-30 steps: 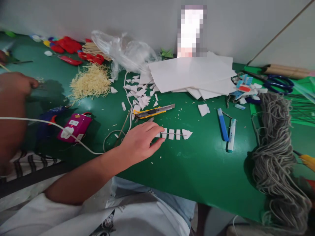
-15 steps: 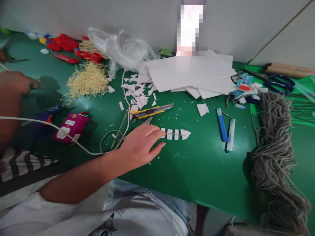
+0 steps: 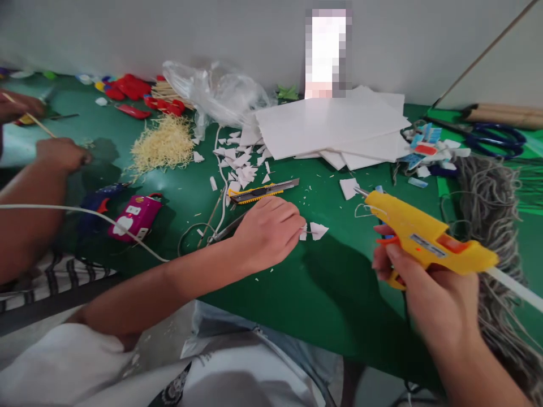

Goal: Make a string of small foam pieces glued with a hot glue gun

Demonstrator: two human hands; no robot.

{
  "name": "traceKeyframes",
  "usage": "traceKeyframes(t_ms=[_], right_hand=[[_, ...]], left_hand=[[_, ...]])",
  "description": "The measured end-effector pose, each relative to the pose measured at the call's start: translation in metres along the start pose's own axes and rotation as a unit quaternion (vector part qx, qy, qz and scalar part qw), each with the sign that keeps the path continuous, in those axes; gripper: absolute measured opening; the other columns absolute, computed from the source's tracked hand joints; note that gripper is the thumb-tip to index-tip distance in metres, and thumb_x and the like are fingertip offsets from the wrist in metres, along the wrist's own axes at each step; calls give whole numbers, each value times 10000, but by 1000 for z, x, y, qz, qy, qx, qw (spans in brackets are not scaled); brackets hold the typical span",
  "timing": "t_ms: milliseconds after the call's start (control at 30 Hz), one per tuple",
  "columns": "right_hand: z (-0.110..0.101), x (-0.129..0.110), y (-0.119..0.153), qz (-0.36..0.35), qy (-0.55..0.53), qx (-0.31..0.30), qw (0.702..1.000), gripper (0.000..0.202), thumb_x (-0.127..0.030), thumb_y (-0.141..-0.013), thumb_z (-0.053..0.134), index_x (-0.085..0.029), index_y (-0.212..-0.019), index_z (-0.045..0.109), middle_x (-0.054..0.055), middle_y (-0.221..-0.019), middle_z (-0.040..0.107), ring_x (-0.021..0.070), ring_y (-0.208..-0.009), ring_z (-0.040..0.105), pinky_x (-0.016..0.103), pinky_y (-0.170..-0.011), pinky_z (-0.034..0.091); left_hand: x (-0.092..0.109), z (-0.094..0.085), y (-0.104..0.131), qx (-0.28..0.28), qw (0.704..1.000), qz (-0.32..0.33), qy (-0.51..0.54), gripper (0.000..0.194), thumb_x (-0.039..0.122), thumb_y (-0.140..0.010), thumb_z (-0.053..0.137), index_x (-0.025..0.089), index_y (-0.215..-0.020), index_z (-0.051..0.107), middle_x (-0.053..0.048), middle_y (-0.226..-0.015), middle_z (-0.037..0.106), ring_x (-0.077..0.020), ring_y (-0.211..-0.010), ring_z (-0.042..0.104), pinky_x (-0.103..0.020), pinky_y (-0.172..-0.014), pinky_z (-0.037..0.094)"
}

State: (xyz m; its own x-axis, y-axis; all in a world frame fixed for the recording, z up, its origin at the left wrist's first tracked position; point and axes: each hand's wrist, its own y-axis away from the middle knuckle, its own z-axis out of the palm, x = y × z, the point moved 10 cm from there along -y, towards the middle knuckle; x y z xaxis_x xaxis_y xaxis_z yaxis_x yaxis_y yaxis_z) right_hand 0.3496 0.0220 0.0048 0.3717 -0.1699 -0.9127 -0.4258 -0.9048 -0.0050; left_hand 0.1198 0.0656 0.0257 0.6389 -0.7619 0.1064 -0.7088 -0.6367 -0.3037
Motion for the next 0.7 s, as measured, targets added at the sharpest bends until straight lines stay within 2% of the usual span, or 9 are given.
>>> traceKeyframes(t_ms=[67,100,233,433,567,700], right_hand=[[17,1,-9,23,-57,6,998,242,-393,-650,806,-229,-790,697,-1,-649,607,171,-502,548,321,-387,456],[22,2,-12,39,-70,8,997,215,-356,-624,797,-231,-765,694,-8,-624,597,165,-486,539,311,-376,447],[27,9,-11,80,-38,0,996,192,-357,-596,765,-235,-722,685,4,-605,617,168,-483,555,310,-392,477],[37,14,-6,112,57,-59,990,252,-491,-593,748,-264,-648,651,29,-581,635,207,-478,587,356,-406,544],[35,22,-6,156,62,-65,984,258,-509,-509,739,-284,-604,657,37,-568,645,234,-473,607,389,-397,571],[34,35,-6,169,68,-117,976,203,-483,-572,733,-303,-616,649,36,-589,661,251,-493,639,409,-431,608]], left_hand=[[2,10,-5,3,1000,-10,6,190,187,-983,511,171,-888,676,-60,-918,679,-224,-872,588,-363,-815,427],[4,14,-6,6,1000,-9,9,190,184,-983,512,174,-884,673,-59,-918,679,-221,-869,584,-360,-816,424],[8,19,-5,19,1000,-6,2,219,163,-985,489,180,-846,658,-52,-884,668,-216,-827,568,-357,-770,403],[5,18,-6,10,1000,-1,2,224,210,-1000,483,184,-883,673,-55,-895,672,-217,-824,550,-369,-718,372],[7,22,-8,6,1000,14,12,212,201,-997,502,188,-888,683,-49,-911,685,-204,-833,550,-361,-736,371],[8,24,-8,11,1000,21,9,219,197,-999,508,181,-869,683,-43,-890,683,-203,-821,559,-357,-738,370]])
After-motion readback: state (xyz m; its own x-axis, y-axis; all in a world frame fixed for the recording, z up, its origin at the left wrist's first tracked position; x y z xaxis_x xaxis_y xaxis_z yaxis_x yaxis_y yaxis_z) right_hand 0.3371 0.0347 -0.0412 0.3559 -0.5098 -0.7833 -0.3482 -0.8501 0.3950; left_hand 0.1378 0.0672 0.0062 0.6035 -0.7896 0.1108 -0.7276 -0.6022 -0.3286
